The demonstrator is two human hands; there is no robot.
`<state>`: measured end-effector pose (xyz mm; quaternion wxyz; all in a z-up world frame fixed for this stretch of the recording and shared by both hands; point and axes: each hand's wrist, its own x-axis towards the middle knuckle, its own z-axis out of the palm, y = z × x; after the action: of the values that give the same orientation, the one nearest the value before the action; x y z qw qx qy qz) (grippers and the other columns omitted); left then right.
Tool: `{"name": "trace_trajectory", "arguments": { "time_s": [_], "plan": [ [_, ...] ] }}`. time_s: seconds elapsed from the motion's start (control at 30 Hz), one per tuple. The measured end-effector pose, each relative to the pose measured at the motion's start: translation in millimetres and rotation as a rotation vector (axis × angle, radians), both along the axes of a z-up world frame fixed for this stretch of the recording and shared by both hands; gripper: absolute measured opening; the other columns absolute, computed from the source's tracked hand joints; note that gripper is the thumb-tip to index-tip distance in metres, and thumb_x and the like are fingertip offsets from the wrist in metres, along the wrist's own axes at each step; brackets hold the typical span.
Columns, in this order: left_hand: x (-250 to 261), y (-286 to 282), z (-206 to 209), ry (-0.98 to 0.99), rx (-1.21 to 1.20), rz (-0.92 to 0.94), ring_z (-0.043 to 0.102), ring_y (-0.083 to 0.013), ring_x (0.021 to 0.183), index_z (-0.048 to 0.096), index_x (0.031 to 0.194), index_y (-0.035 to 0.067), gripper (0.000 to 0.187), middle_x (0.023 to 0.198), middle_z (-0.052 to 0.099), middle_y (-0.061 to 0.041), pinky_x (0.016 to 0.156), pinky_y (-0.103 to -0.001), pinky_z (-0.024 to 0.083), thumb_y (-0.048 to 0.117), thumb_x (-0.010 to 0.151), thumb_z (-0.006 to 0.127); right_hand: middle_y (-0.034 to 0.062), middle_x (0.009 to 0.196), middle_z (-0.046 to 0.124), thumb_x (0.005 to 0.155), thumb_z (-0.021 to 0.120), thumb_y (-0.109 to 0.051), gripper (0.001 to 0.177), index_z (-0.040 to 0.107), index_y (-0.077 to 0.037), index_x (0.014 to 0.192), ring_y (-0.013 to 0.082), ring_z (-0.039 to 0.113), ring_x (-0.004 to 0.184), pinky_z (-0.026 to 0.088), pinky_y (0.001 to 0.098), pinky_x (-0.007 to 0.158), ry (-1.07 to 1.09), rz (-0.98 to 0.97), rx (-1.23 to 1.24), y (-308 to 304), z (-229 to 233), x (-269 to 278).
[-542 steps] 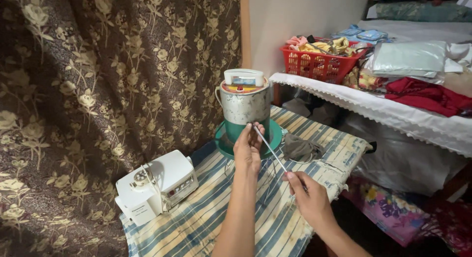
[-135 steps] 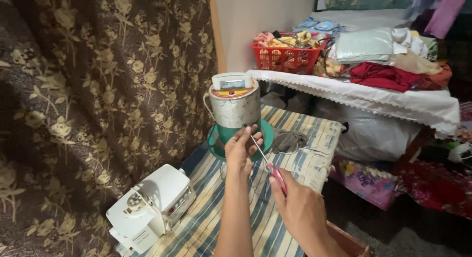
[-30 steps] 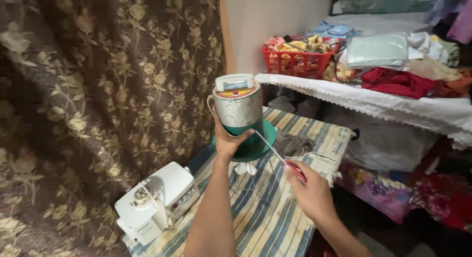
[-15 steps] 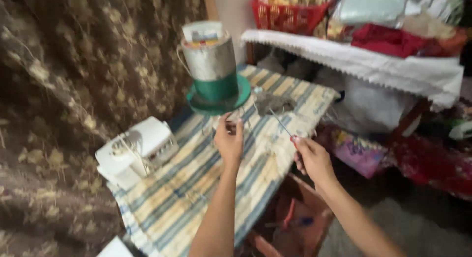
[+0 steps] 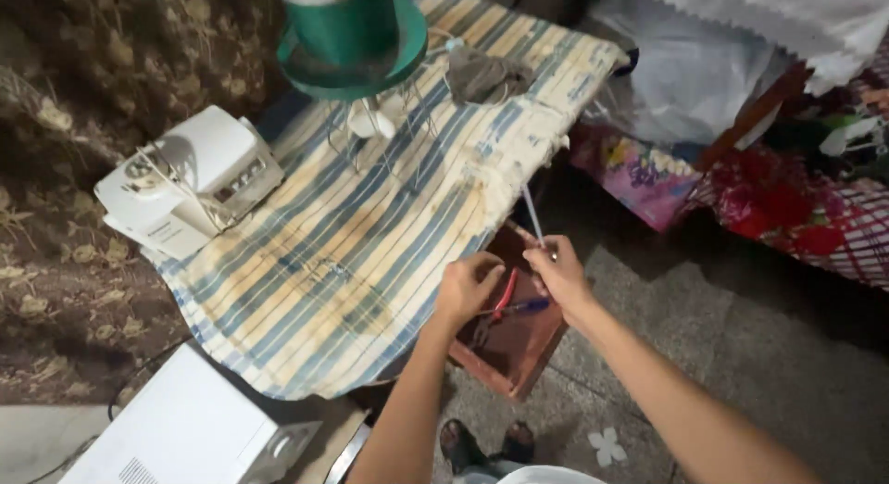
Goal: Repairing and adjusting a blender-like appliance and associated electrical wiring.
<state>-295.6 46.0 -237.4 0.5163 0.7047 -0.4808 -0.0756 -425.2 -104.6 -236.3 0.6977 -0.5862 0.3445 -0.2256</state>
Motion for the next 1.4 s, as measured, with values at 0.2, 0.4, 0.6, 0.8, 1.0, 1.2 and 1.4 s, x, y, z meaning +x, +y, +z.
{"name": "trace_trajectory", "arguments": {
  "time_s": [0.2,0.4,0.6,0.8,1.0,1.2,1.4],
  "plan": [
    [-23.1,-2.8,-46.6,0.252,0.379,-0.020,0.077,-0.0310,0.077,0.072,0.106,0.011,0.024,0.088,0.076,-0.014,0.076,-0.042,0.060,0.025,0.087,0.070,-0.0024,0.069,0.055,0.099,0.066,-0.026,0.016,0.065,-0.010,0.102,0.0080,0.054,0.054,0.044,0.0250,0.045,0.203,0.057,0.031,-13.2,-39.6,-27.0],
    [-45.1,-23.2,-159.0,0.088,0.705,0.155,0.069,-0.0415,0.098,0.078,0.101,0.011,0.030,0.102,0.074,-0.023,0.089,-0.051,0.055,0.034,0.083,0.076,0.0010,0.073,0.065,0.099,0.064,-0.026,0.018,0.065,-0.008,0.102,0.0088,0.065,0.061,0.053,0.0260,0.049,0.323,0.237,0.042,-28.6,-72.7,-45.5],
    [-72.9,-48.7,-211.7,0.183,0.778,0.540,0.068,-0.0466,0.098,0.073,0.097,0.002,0.034,0.106,0.068,-0.029,0.084,-0.052,0.057,0.034,0.086,0.072,0.0019,0.072,0.066,0.099,0.063,-0.020,0.013,0.064,-0.007,0.101,0.0123,0.065,0.056,0.053,0.0288,0.047,0.333,0.471,-0.062,-41.9,-119.2,-40.4],
    [-103.9,-62.8,-246.0,0.157,0.862,0.760,0.073,-0.0420,0.090,0.074,0.089,0.001,0.023,0.097,0.073,-0.025,0.081,-0.051,0.059,0.019,0.097,0.061,0.0003,0.073,0.066,0.101,0.065,-0.021,0.013,0.067,-0.009,0.101,0.0087,0.064,0.059,0.053,0.0254,0.050,0.331,0.708,-0.085,-53.6,-121.7,-35.1],
    [-119.0,-63.2,-273.3,0.245,0.764,0.802,0.074,-0.0406,0.080,0.073,0.082,0.001,0.017,0.085,0.072,-0.026,0.071,-0.052,0.059,0.015,0.088,0.065,-0.0004,0.069,0.064,0.100,0.065,-0.022,0.013,0.066,-0.009,0.100,0.0080,0.060,0.054,0.050,0.0259,0.047,0.233,0.752,0.069,-66.0,-145.3,-44.6],
    [-104.8,-48.7,-147.4,0.056,0.463,0.823,0.069,-0.0442,0.074,0.074,0.079,0.004,0.014,0.078,0.071,-0.023,0.068,-0.055,0.055,0.018,0.078,0.072,0.0006,0.115,0.071,0.093,0.074,-0.021,0.011,0.075,-0.010,0.092,0.0080,0.071,0.063,0.057,0.0259,0.055,-0.196,0.670,-0.554,-94.5,-163.6,-25.9],
    [-53.4,-41.8,-61.1,-0.061,0.068,0.746,0.071,-0.0396,0.078,0.074,0.083,0.003,0.018,0.082,0.072,-0.019,0.069,-0.048,0.058,0.012,0.069,0.082,0.0114,0.079,0.081,0.081,0.085,-0.032,0.026,0.084,-0.013,0.098,0.0164,0.076,0.078,0.060,0.0322,0.079,0.061,0.717,-0.586,-99.5,-182.7,57.1]
  ]
}}
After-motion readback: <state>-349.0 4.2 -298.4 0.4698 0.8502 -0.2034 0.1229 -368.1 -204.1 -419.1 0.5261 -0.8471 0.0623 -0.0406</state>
